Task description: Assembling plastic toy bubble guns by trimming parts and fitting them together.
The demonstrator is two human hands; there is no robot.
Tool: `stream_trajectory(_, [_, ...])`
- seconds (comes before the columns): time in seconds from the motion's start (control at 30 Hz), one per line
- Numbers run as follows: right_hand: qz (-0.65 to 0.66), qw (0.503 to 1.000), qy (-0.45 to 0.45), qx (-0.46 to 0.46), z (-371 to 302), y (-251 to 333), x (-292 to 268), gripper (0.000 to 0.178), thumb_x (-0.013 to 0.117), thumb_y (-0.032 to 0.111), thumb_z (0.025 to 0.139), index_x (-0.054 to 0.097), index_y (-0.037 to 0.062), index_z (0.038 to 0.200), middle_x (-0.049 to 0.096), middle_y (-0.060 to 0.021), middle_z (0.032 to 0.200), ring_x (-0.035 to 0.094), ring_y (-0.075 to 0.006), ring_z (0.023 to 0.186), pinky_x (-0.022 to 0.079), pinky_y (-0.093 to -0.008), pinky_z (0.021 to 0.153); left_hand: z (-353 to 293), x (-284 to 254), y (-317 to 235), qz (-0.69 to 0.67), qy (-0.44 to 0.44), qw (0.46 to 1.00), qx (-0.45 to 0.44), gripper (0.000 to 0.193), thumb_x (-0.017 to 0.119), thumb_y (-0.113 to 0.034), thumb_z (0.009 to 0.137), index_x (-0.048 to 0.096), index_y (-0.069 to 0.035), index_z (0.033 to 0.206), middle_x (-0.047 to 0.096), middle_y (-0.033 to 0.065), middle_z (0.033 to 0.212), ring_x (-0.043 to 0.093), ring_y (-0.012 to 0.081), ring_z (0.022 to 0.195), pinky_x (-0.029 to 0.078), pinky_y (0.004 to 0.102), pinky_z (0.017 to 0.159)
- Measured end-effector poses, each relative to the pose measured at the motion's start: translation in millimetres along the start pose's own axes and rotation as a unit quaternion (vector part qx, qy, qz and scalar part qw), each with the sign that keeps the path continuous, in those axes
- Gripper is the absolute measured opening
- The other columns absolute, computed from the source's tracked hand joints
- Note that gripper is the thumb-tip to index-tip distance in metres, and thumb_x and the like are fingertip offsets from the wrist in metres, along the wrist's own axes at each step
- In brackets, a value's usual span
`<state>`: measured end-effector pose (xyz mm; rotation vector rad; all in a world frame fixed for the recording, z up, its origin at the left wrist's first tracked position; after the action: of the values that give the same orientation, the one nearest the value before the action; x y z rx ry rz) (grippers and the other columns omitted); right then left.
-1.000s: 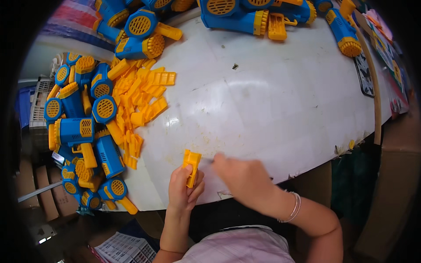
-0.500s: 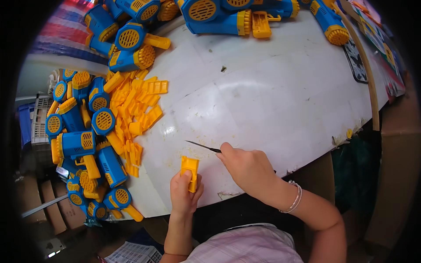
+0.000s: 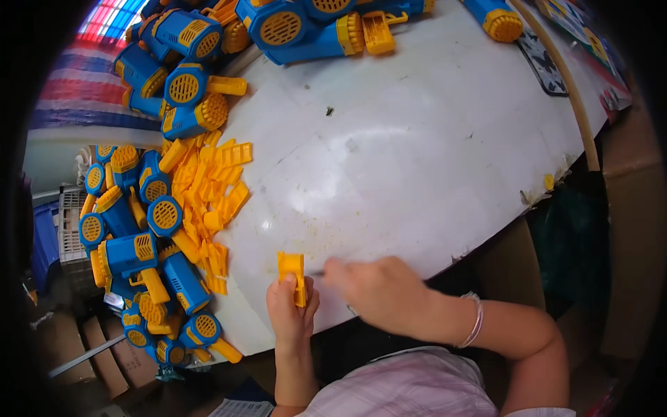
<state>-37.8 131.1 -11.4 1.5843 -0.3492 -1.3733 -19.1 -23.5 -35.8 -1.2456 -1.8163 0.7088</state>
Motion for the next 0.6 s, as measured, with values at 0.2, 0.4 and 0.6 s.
stream_trajectory(0.2, [-0.037, 0.999, 0.016, -0.009, 2.2, -15.6, -2.3, 0.014, 0.052, 0.013, 0.083, 0.045, 0.004, 0.075, 0.051, -0.0112, 0.059, 0.054, -0.0294, 0.051, 0.041, -0.0355, 0.04, -1.5, 1.8, -2.3, 0.021, -0.027, 0.999, 0.032, 0.021, 0.038, -0.014, 0.089, 0.043, -0.004, 0.072, 0.038, 0.0006, 0.054, 0.028, 0.0061, 0.036, 0.022, 0.021, 0.033])
stream_trajectory(0.4, [-0.015, 0.998, -0.019, 0.064, 9.3, -21.6, -7.9, 0.016, 0.053, 0.014, 0.083, 0.043, 0.004, 0.074, 0.049, -0.0119, 0.055, 0.053, -0.0304, 0.048, 0.041, -0.0366, 0.04, 0.0, 3.9, -5.0, -0.002, -0.014, 1.0, 0.026, 0.022, 0.038, -0.016, 0.09, 0.043, -0.003, 0.073, 0.038, 0.0003, 0.055, 0.031, 0.0061, 0.037, 0.022, 0.0208, 0.034])
stream_trajectory(0.6, [-0.008, 0.991, 0.001, 0.131, 10.8, -29.8, -5.7, 0.018, 0.053, 0.015, 0.083, 0.042, 0.005, 0.073, 0.048, -0.012, 0.056, 0.053, -0.0302, 0.05, 0.04, -0.0363, 0.041, -1.8, -0.1, -3.0, 0.031, -0.046, 0.998, 0.042, 0.022, 0.039, -0.017, 0.091, 0.042, -0.004, 0.073, 0.038, -0.0003, 0.055, 0.031, 0.0059, 0.038, 0.023, 0.0202, 0.034])
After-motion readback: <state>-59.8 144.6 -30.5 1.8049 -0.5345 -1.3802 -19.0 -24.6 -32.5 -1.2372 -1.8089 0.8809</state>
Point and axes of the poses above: each hand's wrist, its own z-axis towards the middle knuckle, its own x-axis out of the palm, y = z × x, the point moved 3 cm from there along z, towards the middle knuckle
